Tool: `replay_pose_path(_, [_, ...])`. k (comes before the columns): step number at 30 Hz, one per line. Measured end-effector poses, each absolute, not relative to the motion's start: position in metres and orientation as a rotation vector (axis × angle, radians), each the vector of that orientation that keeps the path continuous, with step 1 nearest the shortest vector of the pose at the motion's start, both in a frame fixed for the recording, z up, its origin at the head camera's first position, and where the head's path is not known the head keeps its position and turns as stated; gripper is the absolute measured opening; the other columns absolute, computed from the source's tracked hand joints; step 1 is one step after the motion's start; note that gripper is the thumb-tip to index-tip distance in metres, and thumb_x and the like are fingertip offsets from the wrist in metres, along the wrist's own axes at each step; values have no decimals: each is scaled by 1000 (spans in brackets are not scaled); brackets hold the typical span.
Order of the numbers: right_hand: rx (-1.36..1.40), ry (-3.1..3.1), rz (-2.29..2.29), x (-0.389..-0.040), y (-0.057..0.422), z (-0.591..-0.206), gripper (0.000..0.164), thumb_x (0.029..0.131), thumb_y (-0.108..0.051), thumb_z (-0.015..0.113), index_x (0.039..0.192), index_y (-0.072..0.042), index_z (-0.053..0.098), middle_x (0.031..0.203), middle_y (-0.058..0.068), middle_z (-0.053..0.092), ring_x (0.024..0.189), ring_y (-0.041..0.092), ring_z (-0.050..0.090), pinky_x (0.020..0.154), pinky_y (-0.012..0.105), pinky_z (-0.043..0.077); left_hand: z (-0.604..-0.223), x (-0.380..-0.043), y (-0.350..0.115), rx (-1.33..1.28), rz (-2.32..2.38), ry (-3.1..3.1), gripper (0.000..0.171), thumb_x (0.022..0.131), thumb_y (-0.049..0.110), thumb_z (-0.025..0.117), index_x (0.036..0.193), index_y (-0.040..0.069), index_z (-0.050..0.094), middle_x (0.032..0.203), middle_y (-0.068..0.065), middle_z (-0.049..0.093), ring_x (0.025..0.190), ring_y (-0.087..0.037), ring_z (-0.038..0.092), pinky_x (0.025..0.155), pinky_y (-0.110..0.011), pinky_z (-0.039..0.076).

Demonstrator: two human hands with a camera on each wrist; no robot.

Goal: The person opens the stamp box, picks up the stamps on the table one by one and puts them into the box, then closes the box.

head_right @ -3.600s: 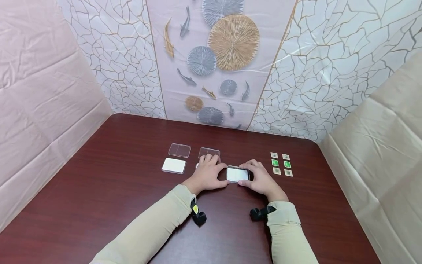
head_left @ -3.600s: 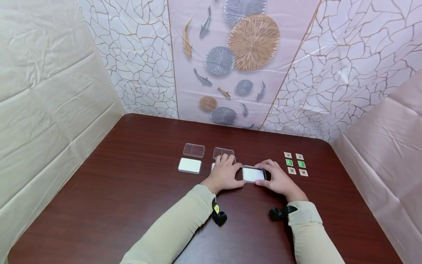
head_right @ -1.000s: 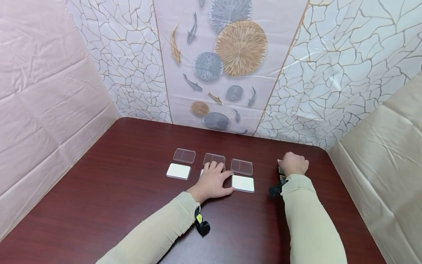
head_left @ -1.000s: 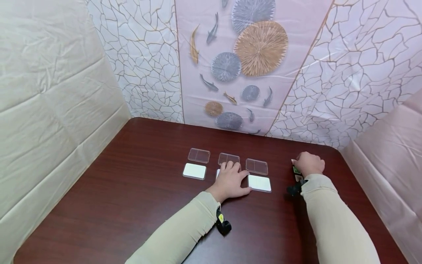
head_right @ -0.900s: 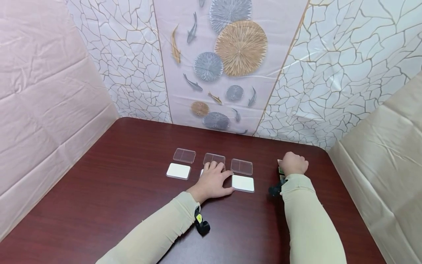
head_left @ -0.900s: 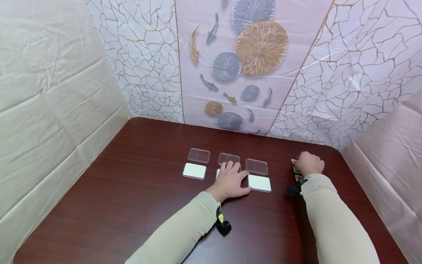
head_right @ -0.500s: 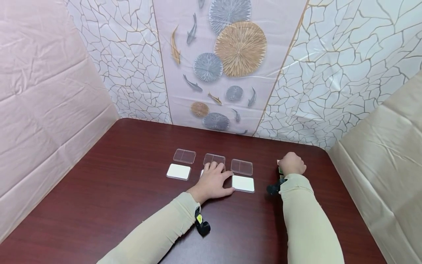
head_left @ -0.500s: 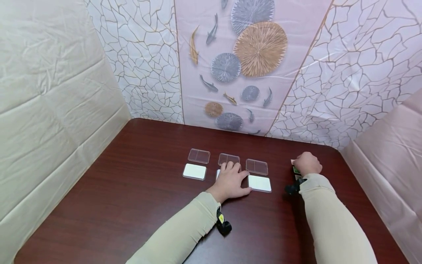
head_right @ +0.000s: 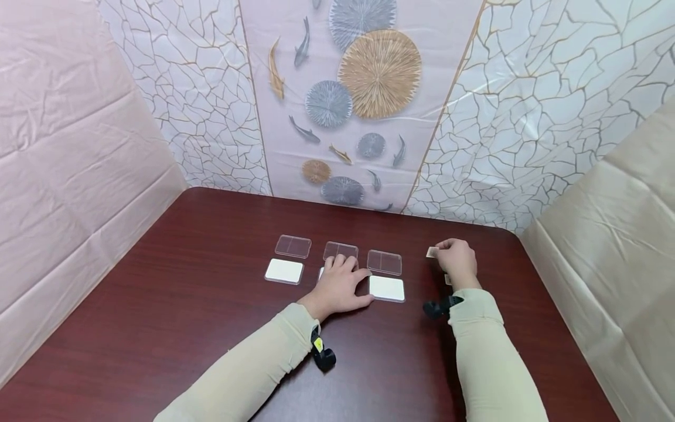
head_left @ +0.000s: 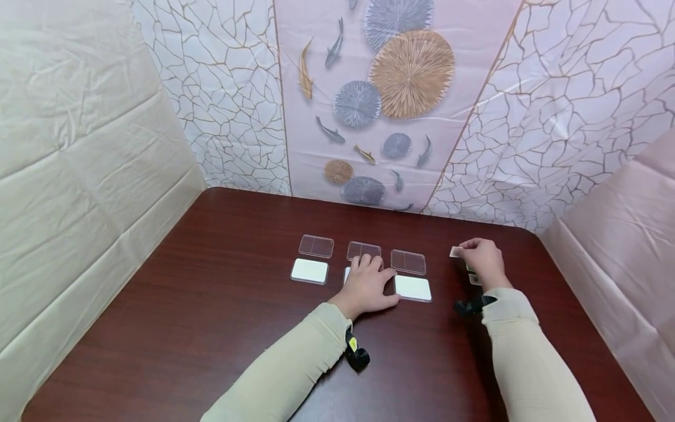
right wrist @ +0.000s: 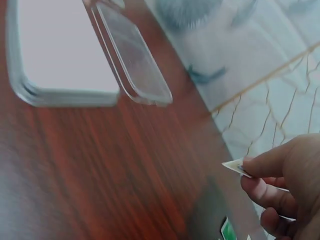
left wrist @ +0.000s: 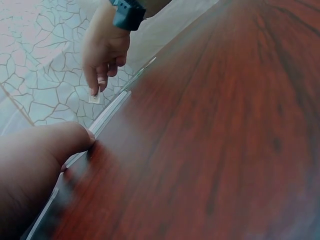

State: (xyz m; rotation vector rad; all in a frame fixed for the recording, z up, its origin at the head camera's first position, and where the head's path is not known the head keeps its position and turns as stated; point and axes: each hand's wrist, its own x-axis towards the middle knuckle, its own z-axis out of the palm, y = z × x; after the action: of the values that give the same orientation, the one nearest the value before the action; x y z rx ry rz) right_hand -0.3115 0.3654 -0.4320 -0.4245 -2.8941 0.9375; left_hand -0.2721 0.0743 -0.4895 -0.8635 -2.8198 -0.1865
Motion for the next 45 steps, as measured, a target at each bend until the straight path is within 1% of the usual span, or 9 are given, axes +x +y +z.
replay_pose_path(2, [-406, -2868, 996, -307, 359, -433, 37, 94, -32, 68, 115, -1, 68, 110, 21, 67, 88, 32, 58, 68, 39, 49, -491, -272, 74, -862, -191, -2825, 59, 89, 69, 54, 136, 35, 62, 122, 0, 53, 110, -22, 42, 101, -48, 31])
replay_pose_path(4, [-373, -2843, 1015, -302, 353, -436, 36, 93, -30, 70, 114, -2, 68, 106, 20, 67, 83, 29, 57, 64, 36, 48, -492, -272, 75, -859, -190, -2830, 59, 89, 69, 54, 137, 35, 61, 122, 0, 53, 110, -22, 42, 101, -48, 31])
replay_pose_path(8, [-289, -2808, 1055, -293, 342, -444, 31, 94, -27, 70, 111, -1, 69, 98, 17, 68, 80, 25, 56, 66, 34, 45, -492, -272, 75, -851, -184, -2836, 60, 89, 69, 53, 138, 35, 60, 123, 0, 53, 111, -22, 41, 101, -47, 31])
replay_pose_path(12, [-205, -2817, 1103, -284, 329, -455, 26, 95, -24, 68, 107, -2, 69, 93, 12, 69, 78, 23, 57, 68, 34, 45, -493, -273, 74, -851, -185, -2842, 61, 89, 70, 53, 138, 35, 60, 123, 0, 53, 111, -22, 41, 101, -47, 31])
replay_pose_path(17, [-93, -2853, 1117, -275, 308, -461, 23, 94, -24, 70, 103, -2, 71, 85, 8, 69, 73, 20, 56, 65, 33, 44, -494, -275, 74, -847, -187, -2842, 61, 88, 70, 53, 137, 35, 61, 123, 0, 53, 111, -22, 41, 100, -47, 31])
replay_pose_path(26, [27, -2908, 1109, -266, 282, -457, 19, 89, -21, 75, 97, -5, 73, 76, 3, 69, 66, 17, 55, 59, 32, 44, -492, -276, 74, -853, -201, -2829, 60, 87, 69, 56, 135, 34, 63, 121, -1, 53, 109, -22, 41, 99, -47, 32])
replay_pose_path(28, [41, -2914, 1080, -265, 279, -456, 18, 88, -21, 76, 97, -5, 73, 75, 2, 68, 65, 17, 55, 58, 32, 44, -491, -276, 74, -855, -205, -2829, 59, 87, 68, 56, 135, 34, 63, 121, -1, 53, 109, -22, 42, 99, -47, 32])
replay_pose_path(36, [90, -2937, 970, -264, 270, -459, 17, 88, -23, 76, 96, -8, 71, 77, 2, 69, 70, 16, 58, 65, 32, 44, -487, -274, 73, -861, -193, -2837, 59, 88, 68, 55, 136, 34, 62, 121, -1, 53, 110, -23, 42, 100, -47, 31])
replay_pose_path(45, [87, -2978, 858, -260, 265, -458, 19, 89, -26, 75, 99, -11, 70, 82, 1, 69, 75, 17, 61, 67, 35, 46, -488, -273, 75, -870, -215, -2825, 59, 88, 66, 56, 136, 33, 63, 120, -1, 54, 108, -23, 42, 99, -47, 32])
